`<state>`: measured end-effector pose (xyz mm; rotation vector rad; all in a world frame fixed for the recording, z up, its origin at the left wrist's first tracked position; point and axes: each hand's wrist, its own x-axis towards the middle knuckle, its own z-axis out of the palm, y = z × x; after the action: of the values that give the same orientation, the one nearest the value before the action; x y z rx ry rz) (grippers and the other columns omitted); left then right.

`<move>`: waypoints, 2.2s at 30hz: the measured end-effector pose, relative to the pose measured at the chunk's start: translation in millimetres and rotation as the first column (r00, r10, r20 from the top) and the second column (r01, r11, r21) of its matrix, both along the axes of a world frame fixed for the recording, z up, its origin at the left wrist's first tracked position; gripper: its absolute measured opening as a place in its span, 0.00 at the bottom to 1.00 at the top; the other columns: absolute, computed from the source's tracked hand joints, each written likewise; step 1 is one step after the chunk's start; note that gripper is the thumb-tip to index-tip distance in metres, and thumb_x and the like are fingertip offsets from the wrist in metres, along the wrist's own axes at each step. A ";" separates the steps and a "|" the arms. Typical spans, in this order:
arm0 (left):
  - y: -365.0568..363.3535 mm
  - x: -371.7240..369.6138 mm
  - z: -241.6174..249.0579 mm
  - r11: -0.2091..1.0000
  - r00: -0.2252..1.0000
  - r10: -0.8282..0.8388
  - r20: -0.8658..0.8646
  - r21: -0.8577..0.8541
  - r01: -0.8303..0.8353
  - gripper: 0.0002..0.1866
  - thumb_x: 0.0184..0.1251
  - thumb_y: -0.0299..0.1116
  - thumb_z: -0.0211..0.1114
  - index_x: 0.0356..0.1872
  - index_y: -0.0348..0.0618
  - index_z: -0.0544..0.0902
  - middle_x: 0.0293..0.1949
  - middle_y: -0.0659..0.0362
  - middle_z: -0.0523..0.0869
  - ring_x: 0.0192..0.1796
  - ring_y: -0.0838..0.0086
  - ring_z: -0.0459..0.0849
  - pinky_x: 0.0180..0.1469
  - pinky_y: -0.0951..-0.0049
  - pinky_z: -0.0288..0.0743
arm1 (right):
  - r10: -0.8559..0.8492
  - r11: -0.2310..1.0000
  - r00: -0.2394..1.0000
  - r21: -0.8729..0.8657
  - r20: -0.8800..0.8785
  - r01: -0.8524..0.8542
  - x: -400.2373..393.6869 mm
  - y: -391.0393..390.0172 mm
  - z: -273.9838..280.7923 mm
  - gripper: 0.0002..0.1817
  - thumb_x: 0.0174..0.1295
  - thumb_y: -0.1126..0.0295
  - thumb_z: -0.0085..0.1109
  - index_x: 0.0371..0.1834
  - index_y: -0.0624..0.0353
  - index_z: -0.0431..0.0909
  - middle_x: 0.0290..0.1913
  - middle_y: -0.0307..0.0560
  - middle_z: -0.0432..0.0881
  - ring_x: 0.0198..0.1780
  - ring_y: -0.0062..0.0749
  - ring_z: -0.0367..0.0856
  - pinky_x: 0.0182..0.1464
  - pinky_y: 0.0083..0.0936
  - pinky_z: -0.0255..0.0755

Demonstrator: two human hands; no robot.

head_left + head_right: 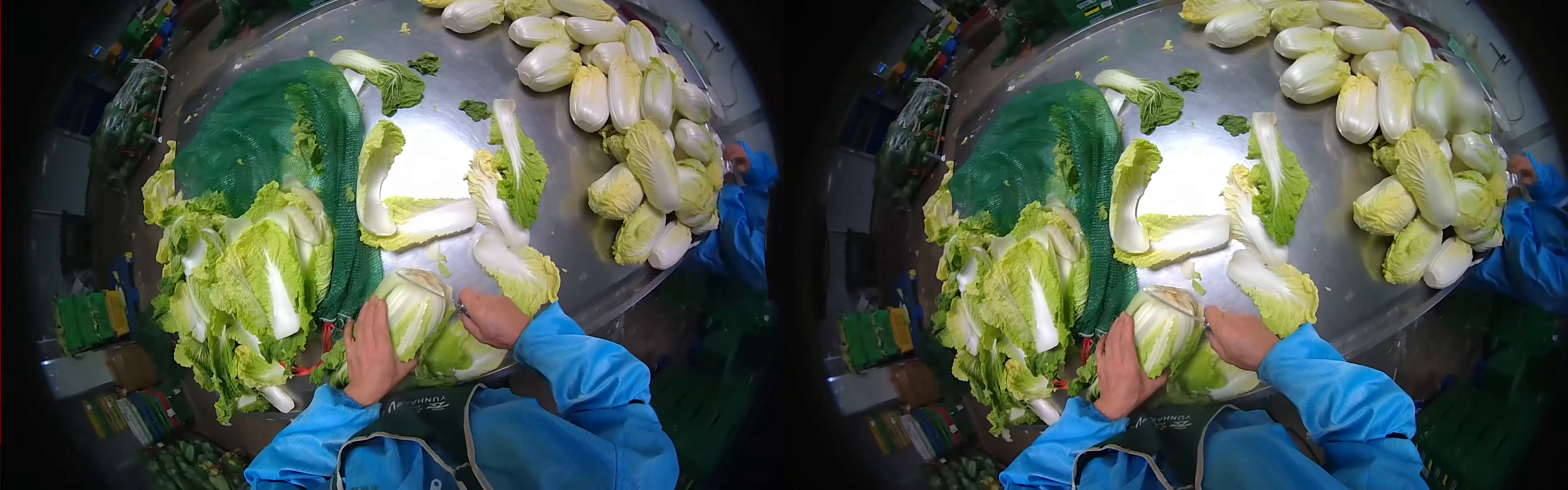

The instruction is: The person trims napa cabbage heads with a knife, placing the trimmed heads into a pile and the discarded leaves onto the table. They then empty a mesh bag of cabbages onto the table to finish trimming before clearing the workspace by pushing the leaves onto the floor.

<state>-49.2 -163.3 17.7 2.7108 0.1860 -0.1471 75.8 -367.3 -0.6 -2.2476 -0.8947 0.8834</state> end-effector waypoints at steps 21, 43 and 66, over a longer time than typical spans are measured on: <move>4.3 2.7 -26.5 1.000 0.996 0.010 0.084 0.008 -0.011 0.54 0.27 0.44 0.79 0.62 0.34 0.62 0.62 0.43 0.68 0.64 0.52 0.68 0.62 0.50 0.58 | 0.144 0.980 0.969 -0.166 0.200 -0.111 12.7 28.0 -75.8 0.07 0.59 0.73 0.47 0.39 0.60 0.64 0.31 0.54 0.76 0.26 0.46 0.80 0.26 0.42 0.74; 61.5 -48.4 1.0 0.428 0.731 0.663 0.159 -0.882 -0.197 0.23 0.54 0.32 0.65 0.52 0.37 0.74 0.50 0.53 0.80 0.52 0.66 0.77 0.57 0.68 0.68 | 0.062 0.878 0.893 0.450 -0.445 0.163 -13.3 136.8 70.7 0.42 0.58 0.66 0.62 0.73 0.59 0.48 0.53 0.53 0.77 0.30 0.25 0.75 0.34 0.22 0.73; 55.0 -153.9 5.5 0.797 0.858 0.498 0.125 -0.456 -0.396 0.32 0.44 0.41 0.75 0.52 0.41 0.74 0.59 0.48 0.71 0.54 0.57 0.74 0.56 0.62 0.67 | -0.442 0.881 0.568 -0.218 -0.694 0.420 -85.9 44.3 26.4 0.22 0.61 0.49 0.57 0.38 0.60 0.79 0.11 0.38 0.70 0.11 0.19 0.68 0.14 0.18 0.61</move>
<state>-203.1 -108.4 23.2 2.1573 0.6466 0.2572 -10.1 -323.0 25.7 -1.7248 0.0589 1.3861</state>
